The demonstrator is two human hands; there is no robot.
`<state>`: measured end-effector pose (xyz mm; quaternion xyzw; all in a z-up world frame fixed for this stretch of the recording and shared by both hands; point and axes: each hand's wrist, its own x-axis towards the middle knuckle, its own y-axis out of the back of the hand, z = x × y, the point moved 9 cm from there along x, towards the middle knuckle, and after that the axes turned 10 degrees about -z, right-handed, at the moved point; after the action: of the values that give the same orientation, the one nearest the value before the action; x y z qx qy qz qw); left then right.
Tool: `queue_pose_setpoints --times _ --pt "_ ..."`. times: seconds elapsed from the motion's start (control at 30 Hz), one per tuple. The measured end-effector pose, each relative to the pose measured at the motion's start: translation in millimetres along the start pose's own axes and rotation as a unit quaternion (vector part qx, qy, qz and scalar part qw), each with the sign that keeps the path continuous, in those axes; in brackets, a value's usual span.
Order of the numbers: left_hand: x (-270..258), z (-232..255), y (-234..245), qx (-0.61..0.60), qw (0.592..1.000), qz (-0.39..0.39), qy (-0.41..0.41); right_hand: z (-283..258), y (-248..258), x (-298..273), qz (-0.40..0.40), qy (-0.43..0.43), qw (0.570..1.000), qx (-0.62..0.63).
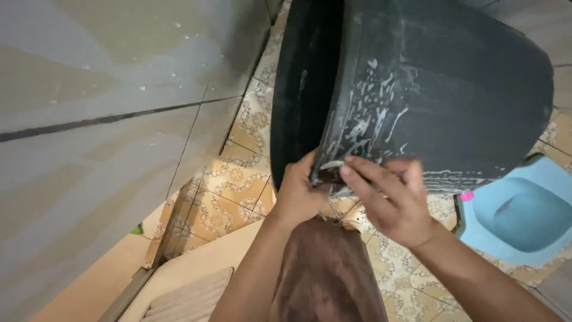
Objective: The recorder is cleaning a large black bucket and an orange scoop in a bathroom.
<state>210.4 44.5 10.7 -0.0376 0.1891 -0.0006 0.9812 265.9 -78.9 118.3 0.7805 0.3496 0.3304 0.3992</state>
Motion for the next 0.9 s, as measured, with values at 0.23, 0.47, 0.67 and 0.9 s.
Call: queue_pose_setpoints --times 0.23,0.47,0.67,0.9 --pt "5 -2 0 0.001 0.999 0.044 0.006 0 -38 10 0.092 -0.097 0.988 0.074" --pt "8 -16 1 0.011 0.998 0.026 0.049 -22 -19 49 0.075 0.042 0.996 0.015" --pt "-13 -38 -4 0.058 0.997 0.012 0.057 26 15 155 0.01 0.01 0.99 -0.141" --pt "-7 -68 -12 -0.011 0.999 -0.017 0.046 35 -14 105 0.048 -0.135 0.985 -0.098"
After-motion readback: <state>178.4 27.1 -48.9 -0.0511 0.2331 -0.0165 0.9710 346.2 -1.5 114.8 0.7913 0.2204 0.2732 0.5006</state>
